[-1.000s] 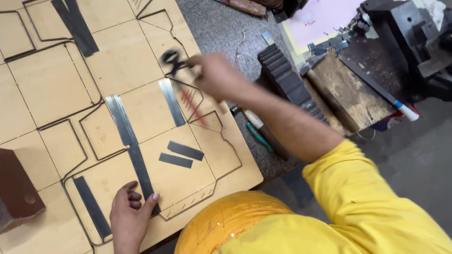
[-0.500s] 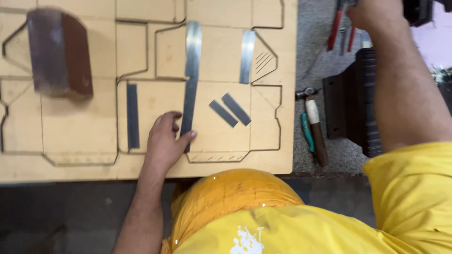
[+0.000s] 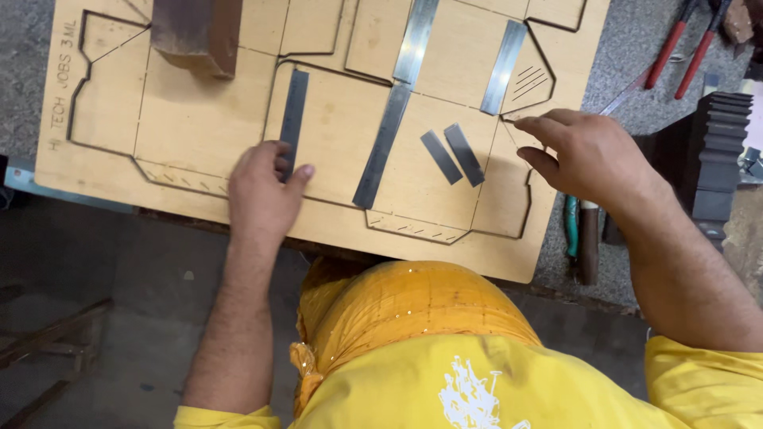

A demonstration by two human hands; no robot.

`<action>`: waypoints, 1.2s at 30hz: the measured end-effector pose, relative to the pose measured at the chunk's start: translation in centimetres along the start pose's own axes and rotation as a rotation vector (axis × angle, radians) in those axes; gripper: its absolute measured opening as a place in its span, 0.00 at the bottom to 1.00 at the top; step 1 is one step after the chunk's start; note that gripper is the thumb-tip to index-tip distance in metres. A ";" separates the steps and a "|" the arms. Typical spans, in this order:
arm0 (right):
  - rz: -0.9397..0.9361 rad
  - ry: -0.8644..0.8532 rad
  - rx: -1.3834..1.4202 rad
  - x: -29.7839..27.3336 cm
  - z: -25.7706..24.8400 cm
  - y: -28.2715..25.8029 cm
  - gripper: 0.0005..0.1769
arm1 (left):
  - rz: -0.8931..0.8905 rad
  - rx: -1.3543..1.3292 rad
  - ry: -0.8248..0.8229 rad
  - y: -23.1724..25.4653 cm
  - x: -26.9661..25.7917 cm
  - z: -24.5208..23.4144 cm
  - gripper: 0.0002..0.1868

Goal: The person uses a metal ruler and pencil to mark straight lines on a wooden board. They repeatedly position the ruler, draw lines, and adjust the ruler to create multiple parallel markings on the wood surface.

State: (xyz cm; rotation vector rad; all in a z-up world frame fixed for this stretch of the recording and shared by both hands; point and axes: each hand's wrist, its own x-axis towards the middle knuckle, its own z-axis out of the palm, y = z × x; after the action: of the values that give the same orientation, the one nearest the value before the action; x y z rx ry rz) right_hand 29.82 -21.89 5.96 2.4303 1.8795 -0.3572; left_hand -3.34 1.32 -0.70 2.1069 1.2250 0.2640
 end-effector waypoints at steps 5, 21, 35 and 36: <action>0.006 0.047 0.084 -1.3 0.9 -1.3 0.21 | 0.115 0.081 0.099 -1.7 0.5 -1.1 0.20; 0.081 0.136 0.434 -3.3 4.5 -4.8 0.18 | -0.124 0.275 -0.057 0.6 4.4 1.0 0.18; 0.410 0.477 0.466 -11.1 3.3 1.9 0.16 | 0.191 0.150 0.055 -6.0 2.6 1.5 0.13; 0.443 0.528 0.474 -11.8 3.3 2.1 0.15 | 0.171 0.104 0.057 -6.7 2.7 1.5 0.14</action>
State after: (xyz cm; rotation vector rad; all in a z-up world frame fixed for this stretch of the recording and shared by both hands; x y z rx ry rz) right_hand 28.59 -34.25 5.04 3.4425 1.4255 -0.1518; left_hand -5.83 5.15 -6.56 2.3127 1.1130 0.3453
